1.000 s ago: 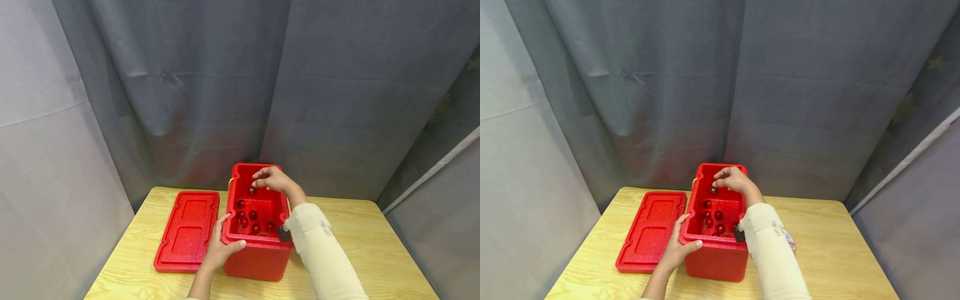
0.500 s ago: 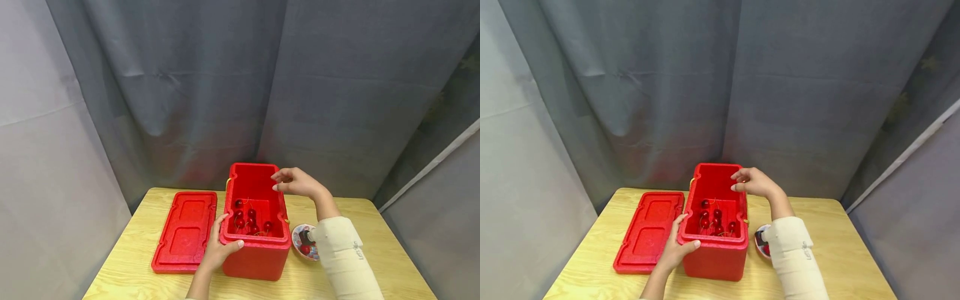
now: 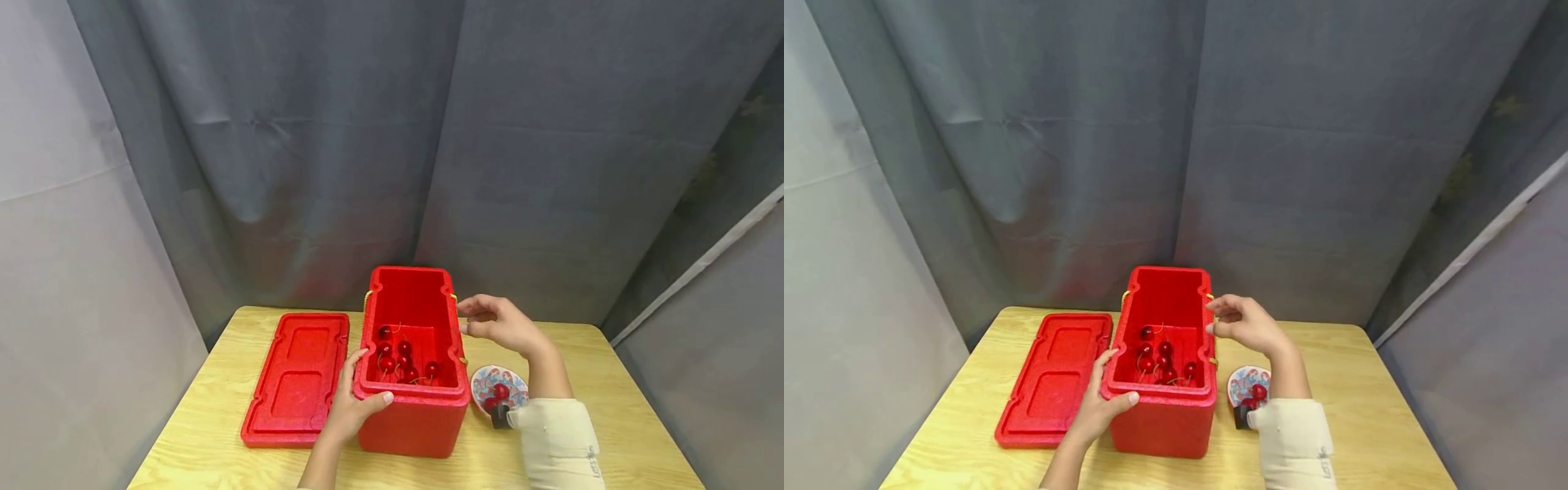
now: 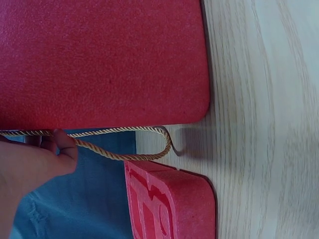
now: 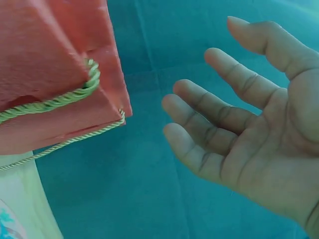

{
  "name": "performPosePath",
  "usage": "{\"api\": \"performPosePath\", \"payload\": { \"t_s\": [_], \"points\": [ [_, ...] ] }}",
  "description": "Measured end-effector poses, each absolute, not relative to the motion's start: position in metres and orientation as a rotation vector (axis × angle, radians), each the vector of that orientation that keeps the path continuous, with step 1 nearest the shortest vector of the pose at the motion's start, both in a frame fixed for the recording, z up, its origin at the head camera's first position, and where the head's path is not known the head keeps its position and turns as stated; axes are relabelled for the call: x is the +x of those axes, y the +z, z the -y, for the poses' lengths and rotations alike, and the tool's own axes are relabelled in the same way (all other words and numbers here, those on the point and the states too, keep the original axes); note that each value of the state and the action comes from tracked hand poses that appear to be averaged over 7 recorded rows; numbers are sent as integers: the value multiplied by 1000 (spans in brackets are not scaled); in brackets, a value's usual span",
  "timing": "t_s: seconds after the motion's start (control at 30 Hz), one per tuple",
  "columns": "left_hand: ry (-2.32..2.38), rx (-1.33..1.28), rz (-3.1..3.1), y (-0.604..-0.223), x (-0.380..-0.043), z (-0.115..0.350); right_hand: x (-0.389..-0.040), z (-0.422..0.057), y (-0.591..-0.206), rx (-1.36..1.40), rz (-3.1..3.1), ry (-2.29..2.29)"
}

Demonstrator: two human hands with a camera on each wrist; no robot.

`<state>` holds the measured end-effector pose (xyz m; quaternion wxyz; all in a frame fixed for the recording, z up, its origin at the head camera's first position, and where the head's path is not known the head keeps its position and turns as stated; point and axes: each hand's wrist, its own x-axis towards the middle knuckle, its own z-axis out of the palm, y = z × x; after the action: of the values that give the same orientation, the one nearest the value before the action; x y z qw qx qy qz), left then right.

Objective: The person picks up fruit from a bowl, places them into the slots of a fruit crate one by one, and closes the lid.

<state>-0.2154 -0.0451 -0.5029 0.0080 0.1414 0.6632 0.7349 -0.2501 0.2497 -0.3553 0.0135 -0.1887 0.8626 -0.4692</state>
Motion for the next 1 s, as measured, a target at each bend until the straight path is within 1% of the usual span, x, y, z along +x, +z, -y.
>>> {"api": "performPosePath", "payload": {
  "t_s": [0.3,0.7,1.0],
  "points": [
    [2286,453,-2069,-503,-216,45,-228,-262,-383,-487,-2635,-1660],
    [2267,436,-2113,-502,-215,46,-206,-276,-421,-331,-2580,-1841],
    [2272,455,-2081,-503,-215,47,-193,-287,-454,-91,-2530,-1912]
  ]
}}
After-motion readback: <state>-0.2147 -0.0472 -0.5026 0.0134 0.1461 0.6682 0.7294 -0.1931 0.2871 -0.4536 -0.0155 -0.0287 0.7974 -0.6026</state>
